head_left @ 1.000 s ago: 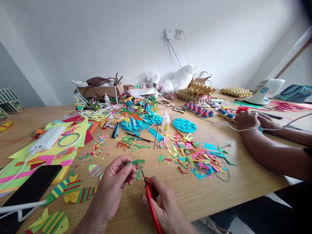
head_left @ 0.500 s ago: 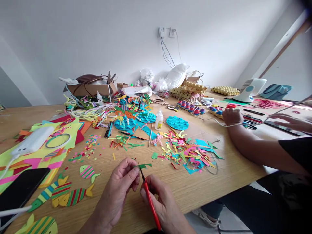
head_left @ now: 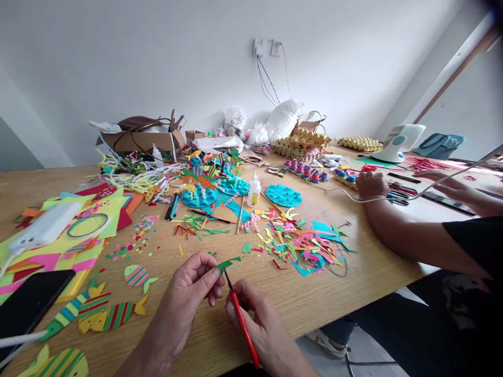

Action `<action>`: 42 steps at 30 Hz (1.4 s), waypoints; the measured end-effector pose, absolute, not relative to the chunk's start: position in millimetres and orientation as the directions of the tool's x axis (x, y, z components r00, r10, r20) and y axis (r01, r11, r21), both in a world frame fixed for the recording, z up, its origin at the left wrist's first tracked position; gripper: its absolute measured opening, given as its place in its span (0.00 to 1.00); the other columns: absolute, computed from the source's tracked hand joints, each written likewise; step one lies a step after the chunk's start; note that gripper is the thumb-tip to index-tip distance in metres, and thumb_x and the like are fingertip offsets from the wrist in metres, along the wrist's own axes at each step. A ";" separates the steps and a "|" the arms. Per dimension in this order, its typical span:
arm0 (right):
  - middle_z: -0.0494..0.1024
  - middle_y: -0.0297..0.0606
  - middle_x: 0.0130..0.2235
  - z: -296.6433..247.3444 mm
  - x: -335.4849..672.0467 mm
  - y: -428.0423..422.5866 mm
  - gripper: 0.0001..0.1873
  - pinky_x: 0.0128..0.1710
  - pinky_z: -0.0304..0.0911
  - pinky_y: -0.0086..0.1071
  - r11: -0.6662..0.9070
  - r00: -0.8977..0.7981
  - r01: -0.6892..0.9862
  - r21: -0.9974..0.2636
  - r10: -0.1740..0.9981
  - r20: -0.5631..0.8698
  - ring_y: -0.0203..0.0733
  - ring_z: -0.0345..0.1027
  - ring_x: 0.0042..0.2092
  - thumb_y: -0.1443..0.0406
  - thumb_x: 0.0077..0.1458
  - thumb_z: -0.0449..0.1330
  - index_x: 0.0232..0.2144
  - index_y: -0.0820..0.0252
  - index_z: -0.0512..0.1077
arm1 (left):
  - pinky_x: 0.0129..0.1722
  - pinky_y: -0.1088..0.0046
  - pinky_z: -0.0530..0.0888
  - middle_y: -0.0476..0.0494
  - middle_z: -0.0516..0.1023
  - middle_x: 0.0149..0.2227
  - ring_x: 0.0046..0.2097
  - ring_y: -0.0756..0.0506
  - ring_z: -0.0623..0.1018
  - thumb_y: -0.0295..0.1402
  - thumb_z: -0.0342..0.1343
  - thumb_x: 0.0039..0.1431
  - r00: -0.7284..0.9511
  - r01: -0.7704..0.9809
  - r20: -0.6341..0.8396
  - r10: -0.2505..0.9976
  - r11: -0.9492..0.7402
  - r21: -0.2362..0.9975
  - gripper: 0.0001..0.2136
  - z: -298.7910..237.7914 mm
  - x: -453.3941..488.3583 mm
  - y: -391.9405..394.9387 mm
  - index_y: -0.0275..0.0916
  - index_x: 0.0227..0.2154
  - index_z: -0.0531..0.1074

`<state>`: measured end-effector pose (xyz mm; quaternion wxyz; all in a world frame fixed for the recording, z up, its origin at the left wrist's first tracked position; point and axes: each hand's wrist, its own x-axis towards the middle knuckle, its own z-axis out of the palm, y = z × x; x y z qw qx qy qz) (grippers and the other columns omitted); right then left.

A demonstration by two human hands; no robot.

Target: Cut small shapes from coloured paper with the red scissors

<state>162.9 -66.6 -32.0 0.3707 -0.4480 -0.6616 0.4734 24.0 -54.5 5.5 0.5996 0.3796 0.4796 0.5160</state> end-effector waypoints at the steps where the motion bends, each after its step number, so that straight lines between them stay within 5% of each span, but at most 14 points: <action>1: 0.57 0.27 0.21 -31.9 163.5 -67.0 0.12 0.24 0.48 0.26 0.159 -0.326 0.257 -0.953 0.943 0.069 0.33 0.50 0.24 0.59 0.53 0.52 0.22 0.58 0.58 | 0.19 0.80 0.64 0.52 0.73 0.18 0.21 0.53 0.69 0.34 0.62 0.43 0.006 -0.250 -0.185 0.983 0.180 0.951 0.08 5.9 23.7 -54.3 0.38 0.22 0.68; 34: 0.59 0.28 0.19 -52.2 190.0 -79.8 0.17 0.21 0.49 0.26 -0.025 -0.209 0.262 -0.965 0.974 -0.082 0.33 0.53 0.22 0.55 0.54 0.50 0.20 0.58 0.58 | 0.18 0.81 0.63 0.53 0.73 0.18 0.20 0.54 0.69 0.34 0.59 0.43 0.169 -0.120 -0.281 0.945 0.303 0.946 0.08 -3.0 40.3 -44.6 0.37 0.23 0.66; 42: 0.69 0.35 0.30 -27.6 185.5 -60.0 0.10 0.30 0.58 0.30 0.125 -0.124 0.152 -0.980 0.987 0.106 0.38 0.61 0.30 0.61 0.46 0.59 0.29 0.60 0.64 | 0.18 0.79 0.62 0.54 0.69 0.17 0.21 0.52 0.66 0.34 0.58 0.44 0.123 -0.001 -0.185 0.975 0.187 0.982 0.06 -0.3 31.8 -49.3 0.38 0.22 0.69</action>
